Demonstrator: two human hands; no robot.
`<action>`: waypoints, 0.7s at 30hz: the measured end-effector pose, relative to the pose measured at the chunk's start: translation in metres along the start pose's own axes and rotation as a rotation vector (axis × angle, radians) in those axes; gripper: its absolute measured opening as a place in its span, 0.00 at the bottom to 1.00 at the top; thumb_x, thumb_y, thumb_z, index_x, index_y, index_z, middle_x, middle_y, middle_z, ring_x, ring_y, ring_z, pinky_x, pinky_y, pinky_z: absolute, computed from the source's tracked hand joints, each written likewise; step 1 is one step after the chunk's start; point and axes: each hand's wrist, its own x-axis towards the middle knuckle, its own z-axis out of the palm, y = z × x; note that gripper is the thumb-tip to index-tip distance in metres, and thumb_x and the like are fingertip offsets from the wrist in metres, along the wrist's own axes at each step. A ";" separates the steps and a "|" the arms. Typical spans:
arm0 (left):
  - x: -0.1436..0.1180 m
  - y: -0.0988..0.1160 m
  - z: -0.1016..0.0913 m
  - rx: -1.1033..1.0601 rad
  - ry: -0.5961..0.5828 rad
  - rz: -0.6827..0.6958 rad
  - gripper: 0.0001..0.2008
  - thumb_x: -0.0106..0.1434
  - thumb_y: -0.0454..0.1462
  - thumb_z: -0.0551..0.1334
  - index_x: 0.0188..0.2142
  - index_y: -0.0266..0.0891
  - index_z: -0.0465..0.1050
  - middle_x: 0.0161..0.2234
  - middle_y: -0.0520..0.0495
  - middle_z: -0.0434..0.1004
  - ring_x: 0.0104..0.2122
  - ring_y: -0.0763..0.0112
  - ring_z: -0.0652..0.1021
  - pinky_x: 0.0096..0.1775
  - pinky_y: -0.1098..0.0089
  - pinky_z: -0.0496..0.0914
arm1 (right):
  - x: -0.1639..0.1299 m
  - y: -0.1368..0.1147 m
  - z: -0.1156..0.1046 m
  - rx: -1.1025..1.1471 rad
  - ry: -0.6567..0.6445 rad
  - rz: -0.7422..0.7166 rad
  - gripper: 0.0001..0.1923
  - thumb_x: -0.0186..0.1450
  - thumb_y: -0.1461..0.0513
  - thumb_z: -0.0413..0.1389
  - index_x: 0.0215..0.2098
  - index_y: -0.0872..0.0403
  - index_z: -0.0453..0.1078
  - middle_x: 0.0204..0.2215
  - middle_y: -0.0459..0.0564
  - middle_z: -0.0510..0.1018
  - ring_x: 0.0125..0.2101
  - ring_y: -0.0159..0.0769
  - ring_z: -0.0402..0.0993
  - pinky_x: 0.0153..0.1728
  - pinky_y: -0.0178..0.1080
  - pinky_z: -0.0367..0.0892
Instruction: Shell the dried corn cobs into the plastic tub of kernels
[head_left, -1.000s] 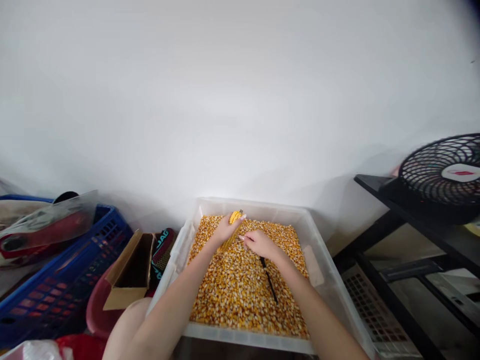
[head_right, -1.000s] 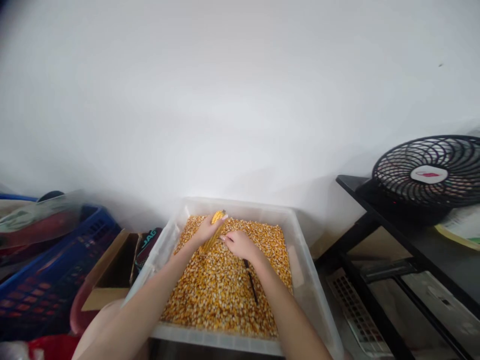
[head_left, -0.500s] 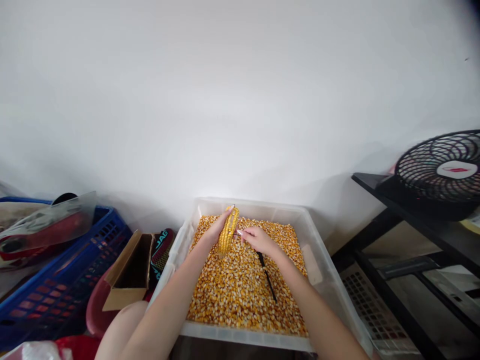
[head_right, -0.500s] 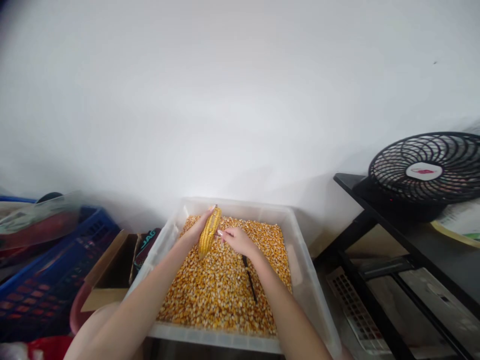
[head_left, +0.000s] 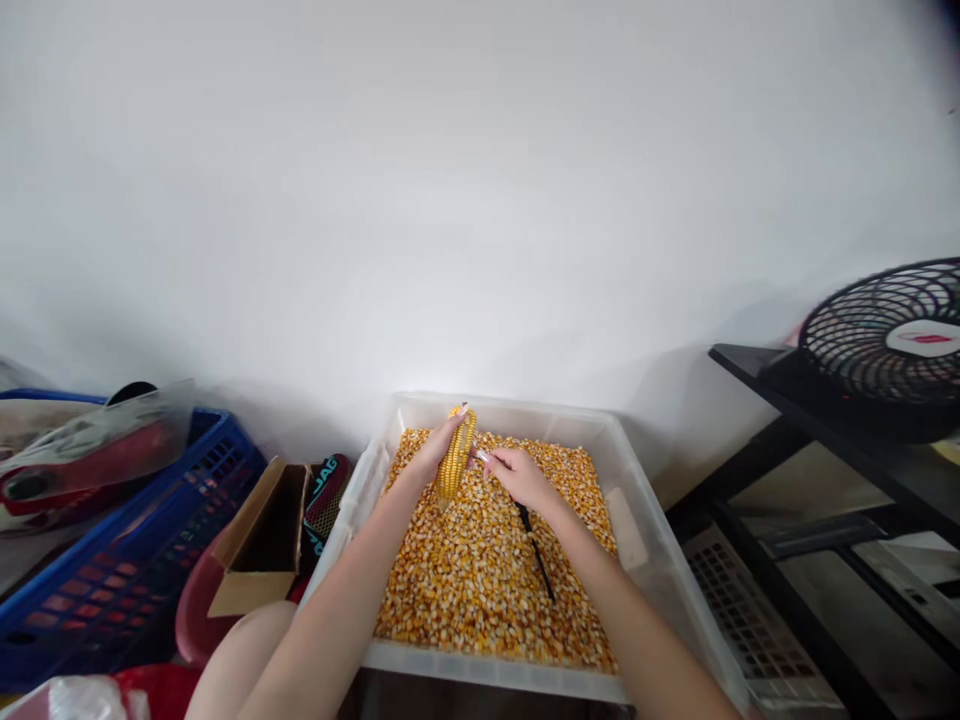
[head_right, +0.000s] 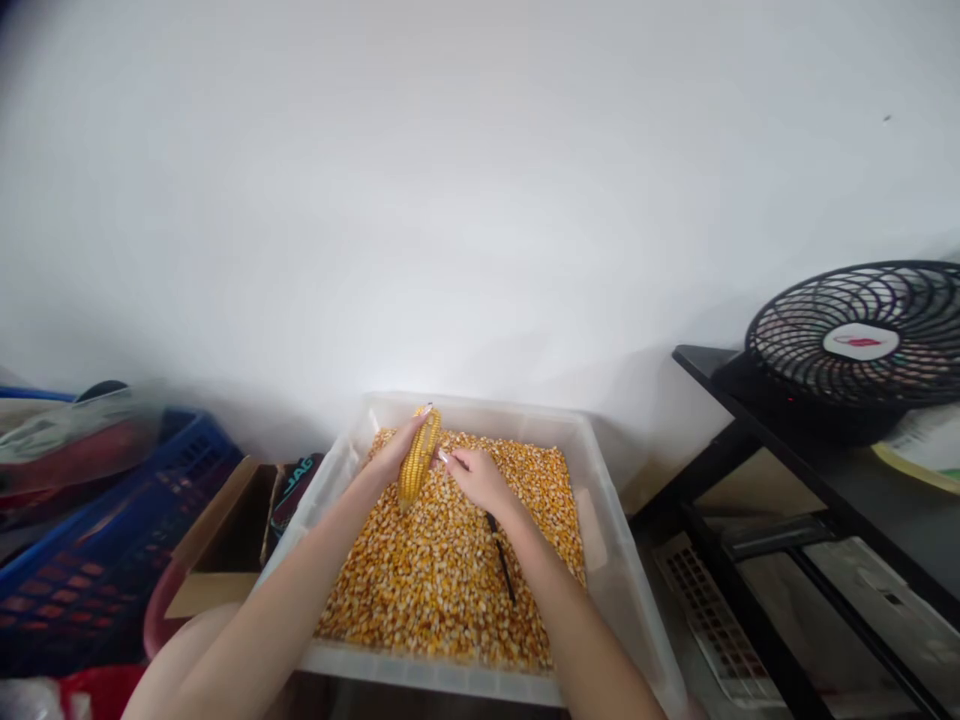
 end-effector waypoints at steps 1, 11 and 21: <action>0.001 -0.001 0.000 0.011 -0.004 0.005 0.24 0.54 0.56 0.57 0.32 0.36 0.68 0.21 0.45 0.74 0.16 0.69 0.73 0.19 0.71 0.67 | 0.000 0.000 0.001 -0.004 0.002 -0.004 0.15 0.63 0.58 0.46 0.22 0.56 0.66 0.15 0.41 0.61 0.19 0.27 0.57 0.22 0.31 0.50; 0.003 -0.004 0.002 0.071 0.042 0.069 0.24 0.54 0.55 0.58 0.34 0.36 0.67 0.22 0.46 0.74 0.18 0.69 0.74 0.21 0.70 0.70 | -0.001 -0.005 0.000 -0.046 0.012 -0.002 0.16 0.64 0.58 0.46 0.21 0.55 0.65 0.15 0.42 0.64 0.20 0.29 0.60 0.24 0.31 0.51; -0.012 0.003 0.016 0.418 0.160 0.347 0.18 0.55 0.51 0.60 0.30 0.38 0.71 0.23 0.48 0.73 0.24 0.68 0.74 0.25 0.73 0.68 | -0.002 -0.004 0.009 -0.103 0.006 0.019 0.17 0.65 0.58 0.46 0.20 0.54 0.64 0.17 0.45 0.69 0.21 0.31 0.63 0.26 0.33 0.54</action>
